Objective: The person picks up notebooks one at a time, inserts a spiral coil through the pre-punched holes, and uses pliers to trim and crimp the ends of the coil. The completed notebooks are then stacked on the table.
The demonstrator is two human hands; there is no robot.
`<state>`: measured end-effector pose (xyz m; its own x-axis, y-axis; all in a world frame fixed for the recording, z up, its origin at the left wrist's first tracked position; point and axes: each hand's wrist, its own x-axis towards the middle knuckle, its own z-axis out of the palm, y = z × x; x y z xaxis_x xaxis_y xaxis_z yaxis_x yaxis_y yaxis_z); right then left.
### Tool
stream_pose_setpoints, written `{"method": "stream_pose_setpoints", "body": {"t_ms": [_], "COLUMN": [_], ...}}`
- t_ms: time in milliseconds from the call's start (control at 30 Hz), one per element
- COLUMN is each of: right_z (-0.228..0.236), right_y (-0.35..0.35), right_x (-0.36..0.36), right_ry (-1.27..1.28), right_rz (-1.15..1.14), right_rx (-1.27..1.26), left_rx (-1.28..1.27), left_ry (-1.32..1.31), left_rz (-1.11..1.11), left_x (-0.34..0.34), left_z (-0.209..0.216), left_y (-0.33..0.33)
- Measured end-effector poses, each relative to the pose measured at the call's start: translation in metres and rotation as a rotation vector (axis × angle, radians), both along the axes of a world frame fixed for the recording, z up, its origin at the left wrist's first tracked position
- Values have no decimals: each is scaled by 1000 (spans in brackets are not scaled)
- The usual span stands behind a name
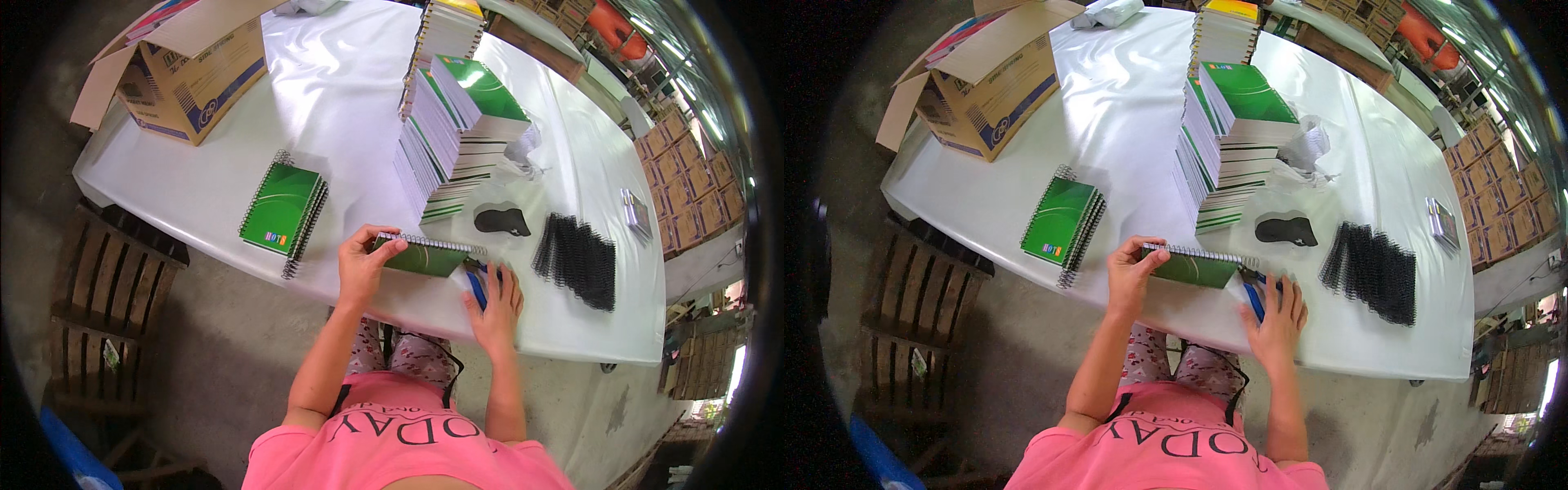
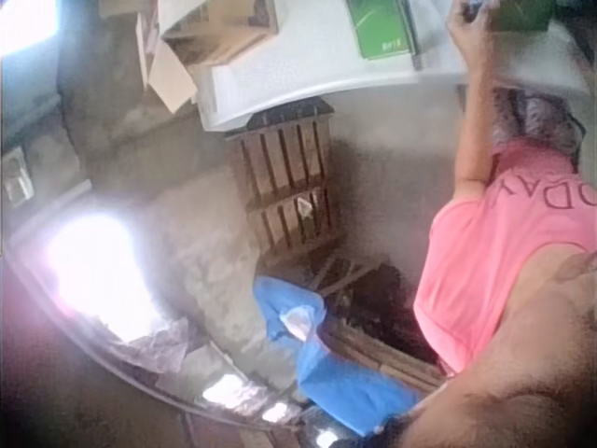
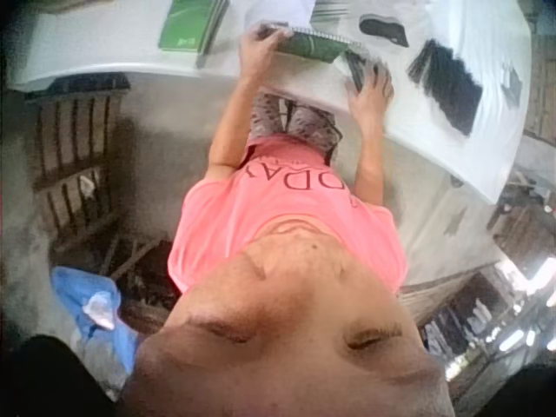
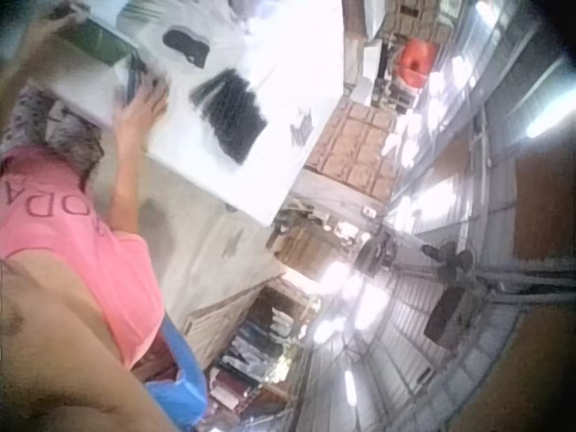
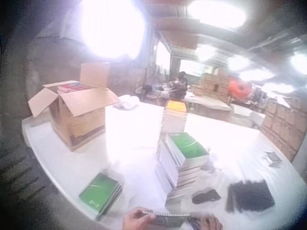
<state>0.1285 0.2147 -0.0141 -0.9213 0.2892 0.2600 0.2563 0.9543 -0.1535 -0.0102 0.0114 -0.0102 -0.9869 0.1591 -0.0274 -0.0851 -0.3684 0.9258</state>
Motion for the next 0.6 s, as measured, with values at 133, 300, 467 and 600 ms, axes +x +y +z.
{"method": "stream_pose_setpoints", "body": {"t_ms": [133, 300, 467, 600], "right_z": [-8, 54, 100, 104], "right_y": [5, -38, -78, -81], "right_x": [0, -5, -12, -15], "right_ry": [24, 280, 266, 247], "right_rz": [3, 215, 376, 394], "right_rx": [-121, -662, -413, -369], "left_rx": [-210, -326, -349, -360], "left_ry": [239, 503, 648, 652], "left_rz": [201, 370, 443, 403], "left_x": [13, 24, 28, 32], "left_z": [13, 29, 32, 35], "left_y": [-2, -2, -5, -8]}}
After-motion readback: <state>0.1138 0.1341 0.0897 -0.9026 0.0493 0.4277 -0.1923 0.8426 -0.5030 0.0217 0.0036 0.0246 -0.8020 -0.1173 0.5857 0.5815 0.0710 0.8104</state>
